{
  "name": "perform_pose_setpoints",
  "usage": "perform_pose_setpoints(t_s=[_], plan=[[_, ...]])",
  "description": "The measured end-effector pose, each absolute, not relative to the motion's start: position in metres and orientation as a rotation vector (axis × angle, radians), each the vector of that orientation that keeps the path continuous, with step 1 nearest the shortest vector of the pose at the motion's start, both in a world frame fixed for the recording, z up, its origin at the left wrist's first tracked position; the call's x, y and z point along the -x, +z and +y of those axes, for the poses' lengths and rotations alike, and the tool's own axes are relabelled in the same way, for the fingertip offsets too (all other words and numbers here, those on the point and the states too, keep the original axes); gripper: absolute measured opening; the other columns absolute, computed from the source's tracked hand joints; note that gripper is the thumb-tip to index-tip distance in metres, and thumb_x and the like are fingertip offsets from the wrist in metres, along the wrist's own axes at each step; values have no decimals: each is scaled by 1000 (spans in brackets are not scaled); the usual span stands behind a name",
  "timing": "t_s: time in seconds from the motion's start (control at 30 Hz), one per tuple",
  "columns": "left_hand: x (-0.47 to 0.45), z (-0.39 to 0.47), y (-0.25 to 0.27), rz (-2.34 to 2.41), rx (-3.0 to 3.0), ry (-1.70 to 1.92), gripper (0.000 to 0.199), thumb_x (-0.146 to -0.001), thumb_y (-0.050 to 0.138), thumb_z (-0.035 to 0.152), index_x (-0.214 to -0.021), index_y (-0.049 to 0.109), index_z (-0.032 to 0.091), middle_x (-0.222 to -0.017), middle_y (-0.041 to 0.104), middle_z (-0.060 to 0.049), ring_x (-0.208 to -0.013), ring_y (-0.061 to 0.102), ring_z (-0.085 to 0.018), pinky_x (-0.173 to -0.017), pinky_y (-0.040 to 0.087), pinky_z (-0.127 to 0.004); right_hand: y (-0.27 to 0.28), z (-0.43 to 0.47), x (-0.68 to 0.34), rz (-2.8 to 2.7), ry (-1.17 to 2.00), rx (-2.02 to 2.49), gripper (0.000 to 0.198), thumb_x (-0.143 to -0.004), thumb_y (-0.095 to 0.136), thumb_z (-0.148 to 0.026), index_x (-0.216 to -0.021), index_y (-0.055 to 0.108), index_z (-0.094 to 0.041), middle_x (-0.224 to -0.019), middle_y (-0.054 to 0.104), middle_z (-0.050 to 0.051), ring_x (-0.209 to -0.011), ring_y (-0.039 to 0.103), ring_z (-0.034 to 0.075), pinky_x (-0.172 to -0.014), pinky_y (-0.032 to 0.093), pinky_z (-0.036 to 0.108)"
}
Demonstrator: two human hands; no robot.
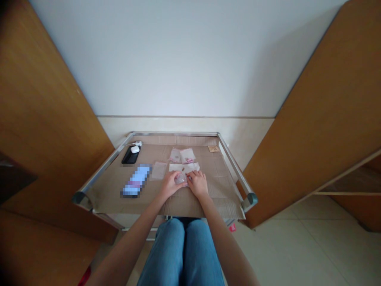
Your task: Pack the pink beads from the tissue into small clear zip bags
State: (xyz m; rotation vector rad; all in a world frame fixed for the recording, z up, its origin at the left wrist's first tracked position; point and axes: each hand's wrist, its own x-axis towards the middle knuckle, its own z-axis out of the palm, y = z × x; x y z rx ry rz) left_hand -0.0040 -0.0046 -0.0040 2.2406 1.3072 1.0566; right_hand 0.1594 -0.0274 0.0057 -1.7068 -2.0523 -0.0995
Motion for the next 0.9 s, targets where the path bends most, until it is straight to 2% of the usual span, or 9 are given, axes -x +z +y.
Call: perform_pose_setpoints(t_s=[0.23,0.5,0.7,0.9], plan=[[3,-4,-6,1310,-2231,1064,45,-61,73,40,-98,57,20,-91,61,-4,-85,56,-20,-78,44,-35,7,-28,-161,-2019,-51,1639,15,-86,49,-28,-87,64,-24,-85,62,3,-86,50,19,-72,31,29],[1,-3,-9,1272,-2226,1040,47,-60,74,39,-100,57,20,-95,61,-4,-88,56,-20,-80,45,-36,9,-28,-163,-2081,118,1463,20,-86,49,-35,-85,66,-24,-87,61,3,-88,52,17,-75,33,28],[2,-3,-10,1237,-2206,1065,52,-58,75,41,-101,56,20,-97,60,-5,-93,56,-21,-83,45,-36,6,-28,-163,-1981,18,1612,21,-88,47,-33,-87,65,-23,-87,63,4,-86,52,18,-73,32,29],[3,-3,-10,1237,-2178,1059,53,-58,75,42,-102,55,20,-95,60,-4,-89,56,-20,-81,46,-35,4,-27,-162,-1998,-76,1702,16,-84,51,-31,-82,65,-23,-87,63,4,-86,51,20,-71,31,29]])
